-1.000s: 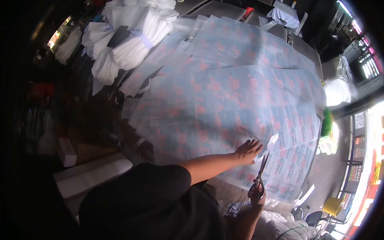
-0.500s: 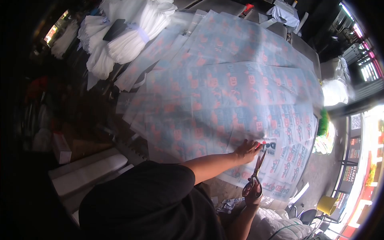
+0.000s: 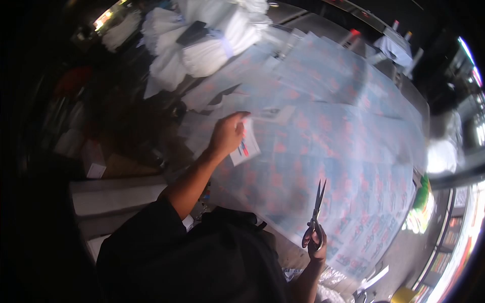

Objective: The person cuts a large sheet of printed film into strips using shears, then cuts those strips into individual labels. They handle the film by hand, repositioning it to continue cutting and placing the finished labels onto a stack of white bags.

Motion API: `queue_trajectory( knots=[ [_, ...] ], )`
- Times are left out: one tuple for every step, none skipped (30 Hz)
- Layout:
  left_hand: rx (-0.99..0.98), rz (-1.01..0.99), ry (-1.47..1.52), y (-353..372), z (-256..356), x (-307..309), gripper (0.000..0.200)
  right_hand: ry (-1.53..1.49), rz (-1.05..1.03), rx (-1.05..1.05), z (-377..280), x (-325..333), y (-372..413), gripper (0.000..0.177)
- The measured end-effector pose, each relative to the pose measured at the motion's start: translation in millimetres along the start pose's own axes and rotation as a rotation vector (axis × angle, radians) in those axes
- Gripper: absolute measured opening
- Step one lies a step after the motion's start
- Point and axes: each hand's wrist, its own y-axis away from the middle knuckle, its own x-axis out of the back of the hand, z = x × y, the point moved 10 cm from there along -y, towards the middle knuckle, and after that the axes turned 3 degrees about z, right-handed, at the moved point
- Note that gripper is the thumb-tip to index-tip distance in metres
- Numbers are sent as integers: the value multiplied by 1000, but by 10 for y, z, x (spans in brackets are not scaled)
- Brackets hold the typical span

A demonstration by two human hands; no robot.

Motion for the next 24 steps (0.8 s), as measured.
queue_trajectory(
  knots=[
    [-114, 132, -190, 4, 86, 296, 33, 1, -44, -8, 26, -97, -100, 64],
    [-223, 272, -396, 46, 187, 621, 35, 33, -77, -25, 81, -176, -223, 65],
    [-334, 316, -477, 108, 218, 677, 38, 67, -114, -41, 130, -301, -364, 66],
    [-336, 273, -493, 140, 131, 638, 38, 106, -118, -43, 92, -441, -449, 67],
    [-413, 356, -566, 232, 86, 593, 35, 113, -167, -47, 96, -589, -543, 67],
    [-434, 388, -633, 327, -76, 497, 36, 108, -168, -39, 85, -677, -625, 67],
    [-372, 297, -652, 348, -282, 343, 40, 101, -163, -29, 60, -747, -689, 66],
    [-325, 226, -671, 419, -632, 124, 45, 96, -164, -31, 47, -823, -749, 63],
    [-261, 105, -712, 501, -927, -113, 49, 104, -181, -33, 41, -909, -791, 63],
    [-207, -74, -706, 605, -1119, -284, 55, 99, -178, -33, 29, -975, -834, 60],
    [-148, -254, -689, 698, -1310, -434, 62, 98, -173, -36, 23, -1042, -897, 58],
    [-137, -238, -689, 749, -1368, -408, 62, 108, -189, -38, 26, -1099, -927, 58],
    [-183, -230, -653, 790, -1378, -399, 68, 122, -215, -36, 36, -1154, -945, 55],
    [-231, -227, -617, 802, -1396, -383, 75, 133, -237, -34, 45, -1208, -962, 53],
    [-227, -221, -617, 758, -1395, -270, 75, 137, -243, -35, 56, -1260, -970, 53],
    [-178, -152, -618, 661, -1406, -42, 76, 153, -239, -38, 75, -1303, -971, 53],
    [-130, -86, -618, 573, -1427, 190, 77, 168, -233, -42, 101, -1330, -967, 52],
    [-79, -27, -635, 502, -1492, 388, 75, 160, -226, -49, 170, -1322, -984, 51],
    [-76, -27, -635, 455, -1556, 504, 75, 161, -227, -52, 243, -1313, -996, 51],
    [35, 4, -634, 411, -1713, 685, 74, 197, -225, -42, 306, -1301, -1007, 49],
    [145, 33, -632, 389, -1889, 851, 73, 231, -223, -32, 336, -1306, -1014, 47],
    [145, 28, -630, 365, -2065, 932, 73, 231, -218, -33, 339, -1368, -1016, 47],
    [105, 103, -598, 360, -2253, 1048, 71, 303, -228, -2, 322, -1483, -996, 45],
    [64, 165, -556, 383, -2352, 1125, 69, 378, -223, 25, 306, -1563, -949, 43]
  ],
)
